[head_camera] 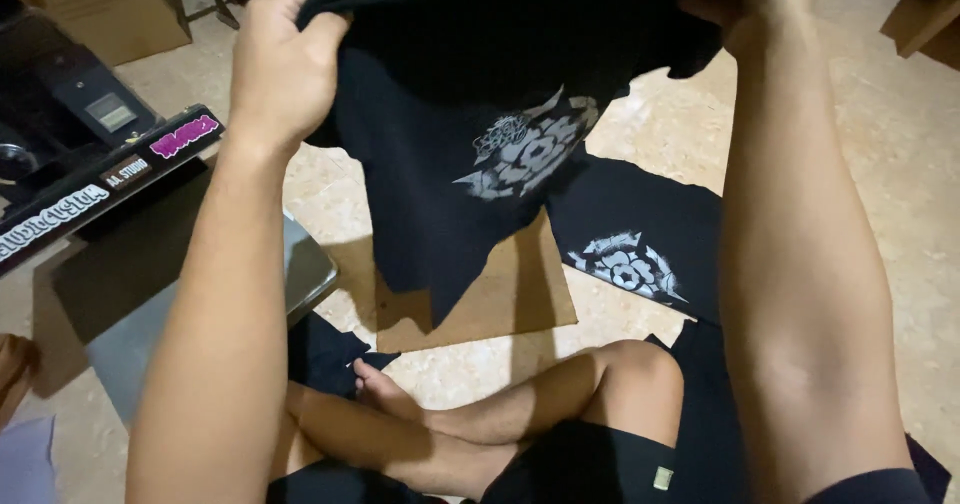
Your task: The person is sitting on the floor, taking black fabric pieces with white graphic prints, laying them flat, and smoothing them out with their hands to organize them.
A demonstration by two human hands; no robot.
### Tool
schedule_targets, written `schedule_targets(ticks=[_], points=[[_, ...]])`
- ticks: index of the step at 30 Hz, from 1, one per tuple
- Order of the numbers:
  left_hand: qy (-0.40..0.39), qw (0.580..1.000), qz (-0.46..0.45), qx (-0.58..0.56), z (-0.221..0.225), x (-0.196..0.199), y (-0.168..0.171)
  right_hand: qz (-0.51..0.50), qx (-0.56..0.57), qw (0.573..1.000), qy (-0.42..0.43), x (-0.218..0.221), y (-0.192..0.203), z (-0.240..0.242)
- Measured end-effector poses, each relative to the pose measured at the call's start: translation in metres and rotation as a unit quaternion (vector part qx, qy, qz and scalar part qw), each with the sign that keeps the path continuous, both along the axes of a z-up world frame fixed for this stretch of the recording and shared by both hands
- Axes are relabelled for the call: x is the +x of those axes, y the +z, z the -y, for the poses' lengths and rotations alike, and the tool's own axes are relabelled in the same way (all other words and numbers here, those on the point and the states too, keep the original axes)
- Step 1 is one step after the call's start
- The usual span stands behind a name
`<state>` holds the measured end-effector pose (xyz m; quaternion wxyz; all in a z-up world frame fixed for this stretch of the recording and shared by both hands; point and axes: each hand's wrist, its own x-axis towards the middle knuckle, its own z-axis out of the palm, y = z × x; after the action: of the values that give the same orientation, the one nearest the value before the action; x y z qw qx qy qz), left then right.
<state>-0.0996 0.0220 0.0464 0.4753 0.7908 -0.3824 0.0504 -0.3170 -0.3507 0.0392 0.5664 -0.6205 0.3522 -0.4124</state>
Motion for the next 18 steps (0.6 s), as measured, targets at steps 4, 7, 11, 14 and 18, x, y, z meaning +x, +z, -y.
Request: schedule_targets(ticks=[4, 7, 11, 14, 18], points=[[0.047, 0.996, 0.080, -0.011, 0.013, 0.067, -0.040, -0.124, -0.081, 0.989, 0.024, -0.003, -0.010, 0.002], [0.073, 0.996, 0.007, 0.057, 0.017, 0.080, -0.046, -0.199, -0.122, 0.972, 0.035, 0.004, -0.030, 0.024], [0.134, 0.966, -0.050, 0.214, 0.023, 0.087, -0.061, -0.331, -0.169, 0.928, 0.026, 0.003, -0.035, 0.014], [0.149, 0.986, -0.004, 0.078, 0.030, 0.109, -0.086, -0.244, -0.192, 0.950, 0.026, 0.011, -0.050, 0.025], [0.178, 0.964, 0.146, -0.134, 0.032, 0.122, -0.082, -0.021, -0.341, 0.938, 0.056, 0.009, -0.053, 0.027]])
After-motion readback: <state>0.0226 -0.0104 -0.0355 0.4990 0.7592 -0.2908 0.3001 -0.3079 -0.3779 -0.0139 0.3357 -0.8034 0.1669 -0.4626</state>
